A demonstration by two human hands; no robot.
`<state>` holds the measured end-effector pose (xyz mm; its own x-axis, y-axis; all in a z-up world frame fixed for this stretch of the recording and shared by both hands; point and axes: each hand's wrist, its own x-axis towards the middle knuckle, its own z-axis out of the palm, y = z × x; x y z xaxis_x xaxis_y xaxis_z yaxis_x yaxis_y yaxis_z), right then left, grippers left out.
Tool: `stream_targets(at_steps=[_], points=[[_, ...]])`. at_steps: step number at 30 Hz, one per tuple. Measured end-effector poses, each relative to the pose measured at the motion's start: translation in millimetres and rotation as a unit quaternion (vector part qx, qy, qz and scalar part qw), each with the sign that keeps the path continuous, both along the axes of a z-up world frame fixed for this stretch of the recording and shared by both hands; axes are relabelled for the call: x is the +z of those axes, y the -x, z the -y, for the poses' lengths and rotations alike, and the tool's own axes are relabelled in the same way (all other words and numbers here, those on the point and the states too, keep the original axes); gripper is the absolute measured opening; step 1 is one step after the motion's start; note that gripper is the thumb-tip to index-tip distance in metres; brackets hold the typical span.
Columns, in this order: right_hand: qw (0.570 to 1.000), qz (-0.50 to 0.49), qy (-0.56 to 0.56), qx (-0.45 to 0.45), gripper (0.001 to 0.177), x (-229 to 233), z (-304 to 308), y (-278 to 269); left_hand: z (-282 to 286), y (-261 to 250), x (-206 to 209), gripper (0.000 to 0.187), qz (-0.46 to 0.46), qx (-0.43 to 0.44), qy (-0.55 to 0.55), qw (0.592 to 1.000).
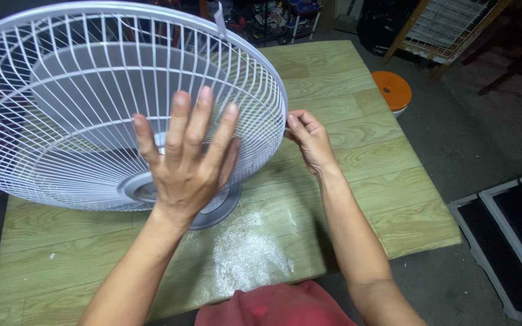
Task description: The person removes the front wire cage of a white table fan by unclipping its tabs, then unscrews the central hub nut to detach the fan blades. The removed cage is placed on the table.
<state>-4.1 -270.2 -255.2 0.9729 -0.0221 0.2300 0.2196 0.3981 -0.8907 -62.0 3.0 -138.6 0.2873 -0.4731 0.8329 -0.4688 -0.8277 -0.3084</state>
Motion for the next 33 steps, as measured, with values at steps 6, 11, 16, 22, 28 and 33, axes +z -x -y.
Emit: stream_targets(at_steps=[6,11,16,22,28,33], points=[[0.998,-0.052,-0.027,0.017,0.021,-28.8,-3.8,-1.3,24.2,11.1,-17.1,0.044,0.006,0.01,-0.055,0.998],[0.992,0.04,0.1,0.057,0.038,-14.3,4.7,8.6,49.7,10.0,6.1,0.053,0.039,0.039,-0.161,0.985],[0.865,0.113,0.489,-0.009,0.047,37.4,28.1,13.2,92.7,-6.7,38.3,0.058,0.018,0.094,-0.331,0.939],[0.76,0.24,0.603,-0.044,0.037,51.8,22.9,7.4,111.2,-25.6,57.3,0.049,-0.057,0.098,-0.371,0.922],[0.792,0.277,0.54,-0.071,0.022,30.1,20.9,7.2,99.7,-23.5,51.1,0.052,-0.007,0.063,-0.379,0.923],[0.767,0.306,0.559,-0.079,0.021,28.3,26.5,0.0,89.4,-24.1,39.0,0.045,0.014,0.023,-0.325,0.945]])
